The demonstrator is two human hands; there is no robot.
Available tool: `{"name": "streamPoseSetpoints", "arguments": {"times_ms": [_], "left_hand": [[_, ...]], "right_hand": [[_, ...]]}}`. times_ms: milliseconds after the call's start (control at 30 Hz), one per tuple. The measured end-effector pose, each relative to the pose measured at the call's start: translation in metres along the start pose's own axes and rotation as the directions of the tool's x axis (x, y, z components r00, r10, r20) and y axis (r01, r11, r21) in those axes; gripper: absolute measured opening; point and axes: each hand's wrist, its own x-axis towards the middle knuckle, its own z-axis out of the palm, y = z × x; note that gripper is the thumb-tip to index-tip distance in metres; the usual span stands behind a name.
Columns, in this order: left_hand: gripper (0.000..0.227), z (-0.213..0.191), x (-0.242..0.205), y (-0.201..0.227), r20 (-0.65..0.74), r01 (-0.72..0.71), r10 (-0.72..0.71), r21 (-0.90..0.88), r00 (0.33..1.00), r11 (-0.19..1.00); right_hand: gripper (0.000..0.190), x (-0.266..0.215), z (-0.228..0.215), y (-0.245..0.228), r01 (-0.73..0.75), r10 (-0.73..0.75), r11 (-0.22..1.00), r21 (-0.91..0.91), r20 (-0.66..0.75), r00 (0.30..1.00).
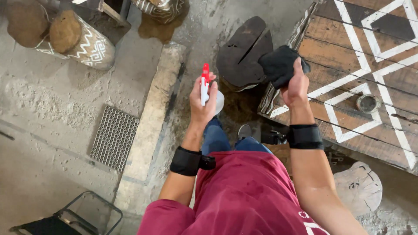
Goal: The person sprays liquid from a white spray bottle onto a wooden table and several wooden stools, then wipes each surface with a cloth. The person moves between the table and stools, repeating the spray-and-wipe sequence on each item.
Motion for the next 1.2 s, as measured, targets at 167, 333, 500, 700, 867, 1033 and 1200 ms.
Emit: {"name": "streamPoseSetpoints", "arguments": {"times_ms": [167,333,500,700,867,1033,1200], "left_hand": [[0.023,0.009,-0.004,-0.037,0.051,0.101,-0.1,-0.02,0.994,0.995],[0.022,0.01,0.007,-0.063,0.119,0.03,-0.027,-0.02,0.992,0.999],[0.027,0.012,0.035,-0.075,0.246,0.238,-0.203,-0.12,0.948,0.964],[0.027,0.03,0.063,-0.129,0.289,0.254,-0.216,-0.099,0.932,0.962],[0.025,0.062,0.068,-0.213,0.208,0.224,-0.208,-0.055,0.956,0.973],[0.028,0.091,0.067,-0.298,0.116,0.071,-0.076,0.04,0.99,0.997],[0.031,0.108,0.069,-0.363,0.092,0.185,-0.208,0.208,0.974,0.961]], "right_hand": [[0.049,0.007,-0.01,0.014,0.048,-0.048,0.999,0.001,-0.059,0.997],[0.047,0.013,-0.024,0.041,0.066,-0.067,0.998,-0.015,-0.165,0.984],[0.05,0.024,-0.029,0.071,0.034,-0.07,0.99,-0.138,-0.271,0.96],[0.049,0.058,-0.023,0.105,0.098,-0.133,0.986,-0.137,-0.277,0.952],[0.049,0.086,-0.058,0.155,0.128,-0.157,0.984,-0.125,-0.259,0.953],[0.049,0.117,-0.106,0.212,0.091,-0.12,0.99,-0.103,-0.322,0.939],[0.049,0.138,-0.141,0.255,0.145,-0.2,0.973,-0.18,-0.337,0.92]]}}
